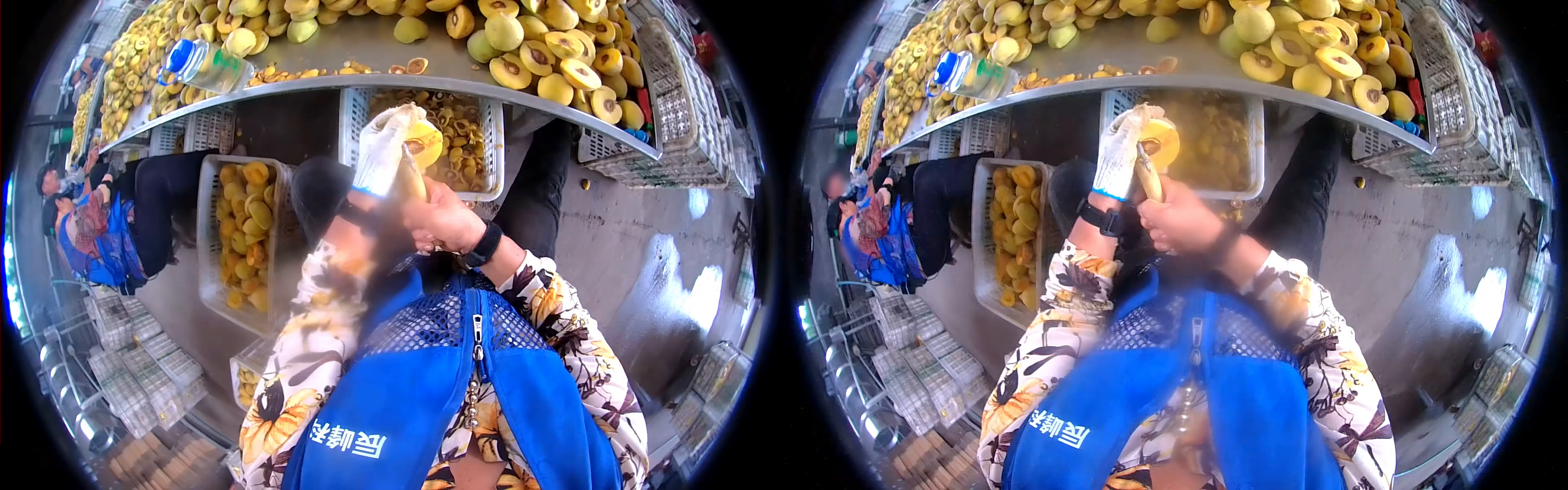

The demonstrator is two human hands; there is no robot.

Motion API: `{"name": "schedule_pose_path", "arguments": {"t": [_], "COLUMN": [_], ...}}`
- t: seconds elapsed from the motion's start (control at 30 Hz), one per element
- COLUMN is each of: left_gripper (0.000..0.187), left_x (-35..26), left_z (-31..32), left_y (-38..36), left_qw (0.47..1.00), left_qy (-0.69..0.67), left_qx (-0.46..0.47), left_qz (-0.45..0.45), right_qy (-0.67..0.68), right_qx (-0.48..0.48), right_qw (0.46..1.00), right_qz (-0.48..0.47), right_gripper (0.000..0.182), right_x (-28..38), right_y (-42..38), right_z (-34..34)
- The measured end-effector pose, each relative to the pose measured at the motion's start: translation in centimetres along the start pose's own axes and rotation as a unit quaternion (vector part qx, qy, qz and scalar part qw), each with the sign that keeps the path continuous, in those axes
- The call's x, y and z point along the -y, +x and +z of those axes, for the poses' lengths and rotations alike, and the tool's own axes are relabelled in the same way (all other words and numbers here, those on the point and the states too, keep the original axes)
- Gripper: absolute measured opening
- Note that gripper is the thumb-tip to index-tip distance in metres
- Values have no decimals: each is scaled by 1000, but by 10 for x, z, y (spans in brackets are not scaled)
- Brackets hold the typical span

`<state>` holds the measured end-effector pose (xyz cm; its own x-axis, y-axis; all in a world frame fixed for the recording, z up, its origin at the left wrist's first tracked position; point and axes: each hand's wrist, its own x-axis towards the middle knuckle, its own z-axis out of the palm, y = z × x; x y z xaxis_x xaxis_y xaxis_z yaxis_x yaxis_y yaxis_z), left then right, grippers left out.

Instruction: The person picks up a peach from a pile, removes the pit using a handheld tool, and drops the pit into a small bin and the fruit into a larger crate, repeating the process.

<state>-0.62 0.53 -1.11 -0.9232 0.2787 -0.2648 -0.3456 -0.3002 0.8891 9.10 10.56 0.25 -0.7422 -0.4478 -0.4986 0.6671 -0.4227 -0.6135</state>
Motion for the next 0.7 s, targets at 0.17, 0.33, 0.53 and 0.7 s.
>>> {"name": "schedule_pose_path", "arguments": {"t": [0.17,0.33,0.53,0.7], "left_gripper": [32,55,61,49], "left_x": [-13,26,-9,-47], "left_z": [6,-61,-71,-147], "left_y": [-4,27,10,-41], "left_qw": [996,918,919,941], "left_qy": [-3,-349,-346,-313], "left_qx": [-90,-122,-170,-127], "left_qz": [-26,-146,-79,35], "right_qy": [170,25,-238,-487], "right_qx": [121,-20,-224,-197], "right_qw": [978,993,944,820], "right_qz": [10,-115,-48,-226], "right_gripper": [14,15,11,17], "right_x": [-1,4,-7,-58], "right_y": [7,11,47,79], "right_z": [-4,8,-50,-129]}}
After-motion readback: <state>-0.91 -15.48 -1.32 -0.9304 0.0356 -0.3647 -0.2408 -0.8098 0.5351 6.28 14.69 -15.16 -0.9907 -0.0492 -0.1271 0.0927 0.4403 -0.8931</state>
